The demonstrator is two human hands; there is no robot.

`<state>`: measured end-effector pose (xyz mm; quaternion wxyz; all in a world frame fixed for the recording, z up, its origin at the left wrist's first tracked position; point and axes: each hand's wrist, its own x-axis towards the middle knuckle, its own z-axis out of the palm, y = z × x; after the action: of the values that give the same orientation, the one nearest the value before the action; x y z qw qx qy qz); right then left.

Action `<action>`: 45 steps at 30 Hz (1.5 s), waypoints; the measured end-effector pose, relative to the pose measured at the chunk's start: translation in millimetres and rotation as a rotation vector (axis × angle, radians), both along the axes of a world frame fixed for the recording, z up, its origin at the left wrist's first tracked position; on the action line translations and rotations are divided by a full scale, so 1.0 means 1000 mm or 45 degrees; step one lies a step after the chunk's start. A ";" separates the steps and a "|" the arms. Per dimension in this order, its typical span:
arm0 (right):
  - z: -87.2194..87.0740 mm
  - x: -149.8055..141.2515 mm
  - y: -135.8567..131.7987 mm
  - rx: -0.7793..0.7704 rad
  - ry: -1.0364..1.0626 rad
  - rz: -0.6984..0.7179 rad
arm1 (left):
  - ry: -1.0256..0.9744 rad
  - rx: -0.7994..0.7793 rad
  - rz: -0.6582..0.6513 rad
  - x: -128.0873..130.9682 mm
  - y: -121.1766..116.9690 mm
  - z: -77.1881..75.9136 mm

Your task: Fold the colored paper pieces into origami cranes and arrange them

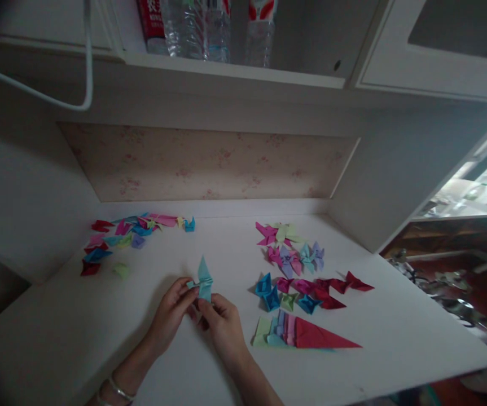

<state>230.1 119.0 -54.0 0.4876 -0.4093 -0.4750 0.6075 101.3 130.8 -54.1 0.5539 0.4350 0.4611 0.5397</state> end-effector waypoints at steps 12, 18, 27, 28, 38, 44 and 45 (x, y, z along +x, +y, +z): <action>0.001 0.006 -0.009 -0.103 0.084 0.143 | 0.066 0.083 -0.133 0.001 -0.001 -0.008; 0.012 0.021 -0.006 -0.067 -0.137 0.155 | -0.053 -0.010 -0.127 -0.001 0.000 -0.001; 0.046 0.047 0.001 0.611 -0.805 -0.025 | 0.062 0.103 -0.270 0.002 -0.001 -0.011; 0.047 0.047 0.002 0.680 -0.853 0.020 | 0.063 0.112 -0.285 0.003 -0.002 -0.012; 0.079 0.148 0.051 0.766 -1.259 -0.033 | 0.084 0.075 -0.274 0.001 0.000 -0.017; 0.094 0.287 0.115 0.387 -1.914 -0.399 | 0.148 0.030 -0.249 0.000 0.001 -0.020; 0.093 0.305 0.122 0.366 -1.952 -0.422 | 0.149 0.020 -0.245 0.000 0.001 -0.021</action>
<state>535.6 240.8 39.4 0.1571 -0.7117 -0.6847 0.0090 101.2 132.0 -75.1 0.5718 0.5125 0.4445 0.4614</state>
